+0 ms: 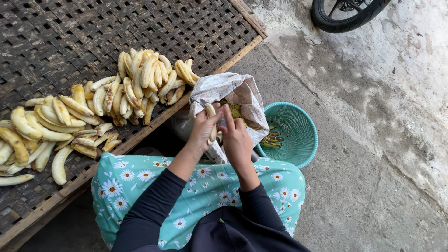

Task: The person sits on the ground and peels bananas one at a time with a small knife, dropping the peels into a cloth sack and placing the peeled bananas into a plastic basket. They take new unpeeled bananas from a pile on a slatted wooden table and continue peeling.

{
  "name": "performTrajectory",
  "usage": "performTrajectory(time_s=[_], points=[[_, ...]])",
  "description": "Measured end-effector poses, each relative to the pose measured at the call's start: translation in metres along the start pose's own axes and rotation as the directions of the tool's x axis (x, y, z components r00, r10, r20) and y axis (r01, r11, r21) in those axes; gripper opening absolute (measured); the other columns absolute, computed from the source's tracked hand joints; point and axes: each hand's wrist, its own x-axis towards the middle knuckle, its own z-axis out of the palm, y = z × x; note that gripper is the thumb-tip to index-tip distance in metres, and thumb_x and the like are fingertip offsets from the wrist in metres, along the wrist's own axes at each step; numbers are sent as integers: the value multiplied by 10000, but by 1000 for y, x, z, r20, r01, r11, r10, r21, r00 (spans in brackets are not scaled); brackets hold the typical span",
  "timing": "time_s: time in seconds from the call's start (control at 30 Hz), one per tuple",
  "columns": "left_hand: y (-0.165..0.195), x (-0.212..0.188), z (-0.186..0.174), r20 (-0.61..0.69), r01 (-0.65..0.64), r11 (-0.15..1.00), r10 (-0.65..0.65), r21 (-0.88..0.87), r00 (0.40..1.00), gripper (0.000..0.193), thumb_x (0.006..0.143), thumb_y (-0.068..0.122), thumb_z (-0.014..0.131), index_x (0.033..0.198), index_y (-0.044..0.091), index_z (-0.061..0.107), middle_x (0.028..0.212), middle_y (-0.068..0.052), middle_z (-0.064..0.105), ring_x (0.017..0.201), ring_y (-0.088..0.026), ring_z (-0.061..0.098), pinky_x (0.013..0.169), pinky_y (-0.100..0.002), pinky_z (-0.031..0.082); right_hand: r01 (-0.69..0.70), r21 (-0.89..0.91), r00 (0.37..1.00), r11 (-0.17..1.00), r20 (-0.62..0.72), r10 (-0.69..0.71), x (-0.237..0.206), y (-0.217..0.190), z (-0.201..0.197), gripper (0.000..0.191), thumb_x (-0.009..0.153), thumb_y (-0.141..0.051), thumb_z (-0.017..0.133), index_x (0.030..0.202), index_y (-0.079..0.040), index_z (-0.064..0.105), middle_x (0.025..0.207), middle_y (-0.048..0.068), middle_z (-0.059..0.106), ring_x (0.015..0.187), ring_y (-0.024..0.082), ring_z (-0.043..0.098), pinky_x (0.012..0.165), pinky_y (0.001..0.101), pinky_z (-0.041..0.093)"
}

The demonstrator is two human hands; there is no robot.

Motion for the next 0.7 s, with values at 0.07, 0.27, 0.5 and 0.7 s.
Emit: performTrajectory(time_s=[0.07,0.27,0.5,0.7], points=[[1,21,-8,-15,56,996,-55,65,998,388,900,75,691,1273,66,586,1219,-170,692,955,-200,719,731,-325,622,-64,-36,995,997,-79,61,6,10,-7,706,963,-210,668,1596,-207,356,1017,141,613,837,338,649,618,463,527],[68,115,-38,-157,-223,564,547,795,822,302,1054,37,532,1332,42,416,1231,-191,608,1125,-293,652,964,-441,521,-254,265,914,930,-249,321,2,97,-40,714,1020,-140,654,1637,-148,295,1068,112,627,845,241,630,729,396,538],[125,179,-35,-5,437,-427,711,791,703,907,691,381,855,1360,-28,400,1360,-250,488,1210,-430,567,944,-637,500,-426,442,653,789,-453,607,-56,211,-84,671,1070,-131,636,1640,-120,283,1212,137,564,830,194,570,721,345,525],[-35,176,101,663,-583,-390,648,712,375,307,903,-16,623,1203,45,603,1158,-100,589,1108,-284,600,956,-390,559,-434,714,375,549,-411,831,-86,236,-71,656,1069,-159,617,1624,-128,269,1094,103,556,717,141,543,593,309,504]])
